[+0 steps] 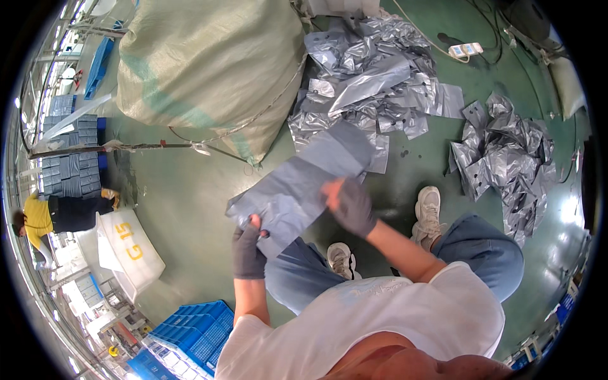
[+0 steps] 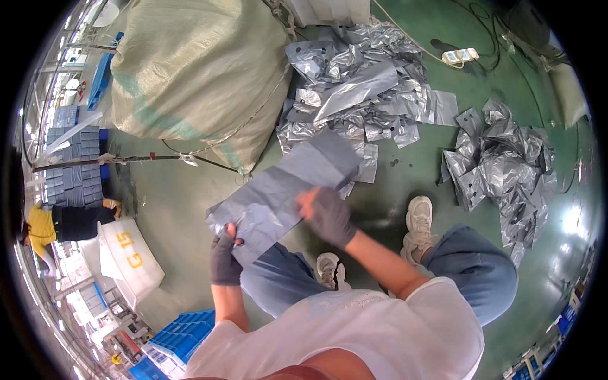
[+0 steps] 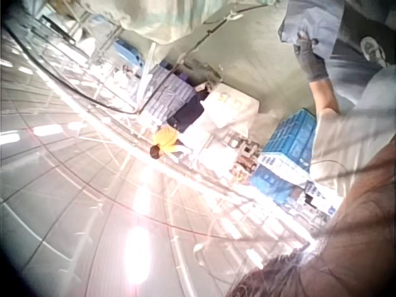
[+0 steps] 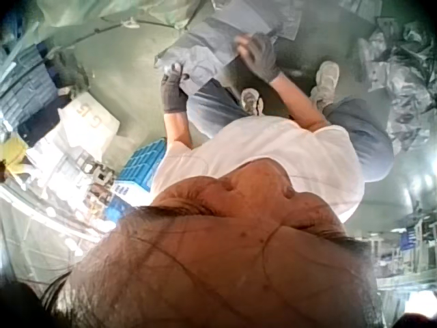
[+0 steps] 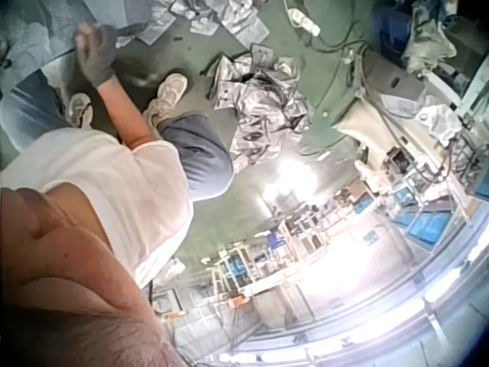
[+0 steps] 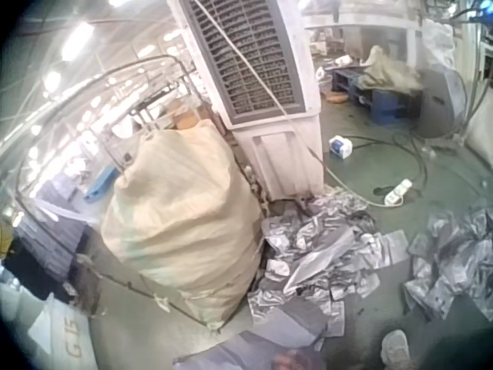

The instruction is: The person sorts through a pile of silver packaging components on the floor, picking them up one by one and stacking them in their hand before placing the stack aside.

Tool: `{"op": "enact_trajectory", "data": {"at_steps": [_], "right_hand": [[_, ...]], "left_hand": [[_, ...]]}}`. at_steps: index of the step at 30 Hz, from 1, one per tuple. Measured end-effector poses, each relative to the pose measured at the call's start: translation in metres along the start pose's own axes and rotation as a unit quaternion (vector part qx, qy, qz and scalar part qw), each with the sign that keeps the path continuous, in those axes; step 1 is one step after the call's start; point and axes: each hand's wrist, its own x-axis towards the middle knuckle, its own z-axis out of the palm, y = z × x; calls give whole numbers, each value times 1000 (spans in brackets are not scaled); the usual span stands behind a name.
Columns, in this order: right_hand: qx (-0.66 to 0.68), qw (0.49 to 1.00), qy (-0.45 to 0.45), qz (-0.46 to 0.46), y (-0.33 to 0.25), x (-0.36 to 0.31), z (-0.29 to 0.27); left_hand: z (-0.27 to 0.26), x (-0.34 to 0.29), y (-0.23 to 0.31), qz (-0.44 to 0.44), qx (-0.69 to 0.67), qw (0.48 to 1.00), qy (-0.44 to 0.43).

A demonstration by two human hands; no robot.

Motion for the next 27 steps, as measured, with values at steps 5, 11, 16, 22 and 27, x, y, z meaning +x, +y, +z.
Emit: {"op": "enact_trajectory", "data": {"at_steps": [5, 11, 16, 22, 27], "right_hand": [[-207, 831, -77, 511, 191, -57, 64], [-420, 679, -139, 586, 185, -24, 69], [-336, 791, -93, 503, 200, -84, 49], [-416, 790, -140, 428, 182, -129, 10], [-350, 906, 34, 235, 182, -112, 4]], "left_hand": [[-32, -30, 5, -16, -66, 998, 14], [-54, -69, 28, 48, -239, 968, 55], [-74, -60, 27, 70, -172, 972, 143], [-81, -29, 18, 101, -226, 937, 246], [-95, -3, 0, 111, -234, 948, 186]]}}
